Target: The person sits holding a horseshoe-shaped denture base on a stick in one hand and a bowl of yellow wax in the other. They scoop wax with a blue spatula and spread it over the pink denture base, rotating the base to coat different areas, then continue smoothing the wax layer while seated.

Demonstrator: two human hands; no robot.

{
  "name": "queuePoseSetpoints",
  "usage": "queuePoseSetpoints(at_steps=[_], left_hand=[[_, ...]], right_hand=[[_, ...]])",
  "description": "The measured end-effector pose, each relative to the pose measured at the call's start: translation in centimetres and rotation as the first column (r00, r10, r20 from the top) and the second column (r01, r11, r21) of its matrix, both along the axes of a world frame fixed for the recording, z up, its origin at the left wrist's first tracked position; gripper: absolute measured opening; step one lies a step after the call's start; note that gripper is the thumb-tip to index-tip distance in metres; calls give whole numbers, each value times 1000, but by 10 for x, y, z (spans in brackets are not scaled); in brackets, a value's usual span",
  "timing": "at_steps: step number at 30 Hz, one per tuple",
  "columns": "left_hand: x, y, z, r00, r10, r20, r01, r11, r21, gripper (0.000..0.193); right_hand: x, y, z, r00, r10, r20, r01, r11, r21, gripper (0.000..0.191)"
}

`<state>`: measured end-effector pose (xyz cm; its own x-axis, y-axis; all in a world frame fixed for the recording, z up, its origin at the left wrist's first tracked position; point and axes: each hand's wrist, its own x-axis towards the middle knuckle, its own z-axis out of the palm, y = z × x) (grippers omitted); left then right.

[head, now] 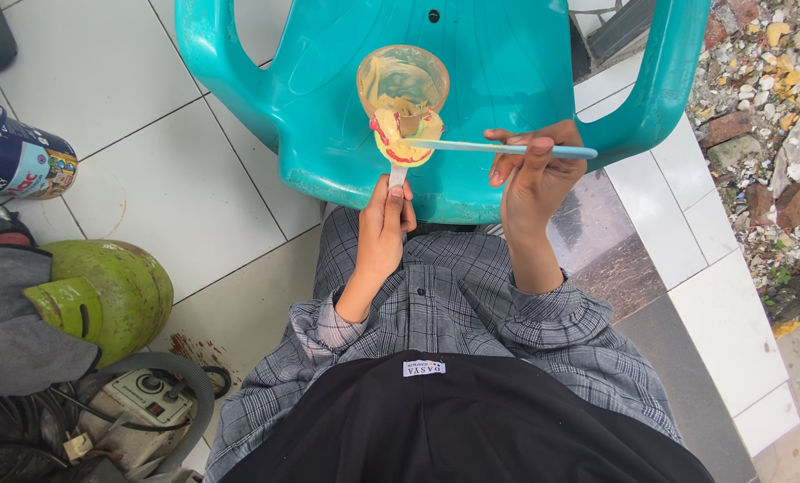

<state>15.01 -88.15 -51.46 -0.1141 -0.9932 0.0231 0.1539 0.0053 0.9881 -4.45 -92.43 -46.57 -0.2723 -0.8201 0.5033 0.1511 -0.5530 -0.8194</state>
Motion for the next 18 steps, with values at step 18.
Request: queuePoseSetpoints(at_steps=[18], left_hand=[[-1,0,2,1000,-5,-4,5,1000,-15,27]], right_hand=[[-11,6,6,999,-44,5,44,999,-22,41]])
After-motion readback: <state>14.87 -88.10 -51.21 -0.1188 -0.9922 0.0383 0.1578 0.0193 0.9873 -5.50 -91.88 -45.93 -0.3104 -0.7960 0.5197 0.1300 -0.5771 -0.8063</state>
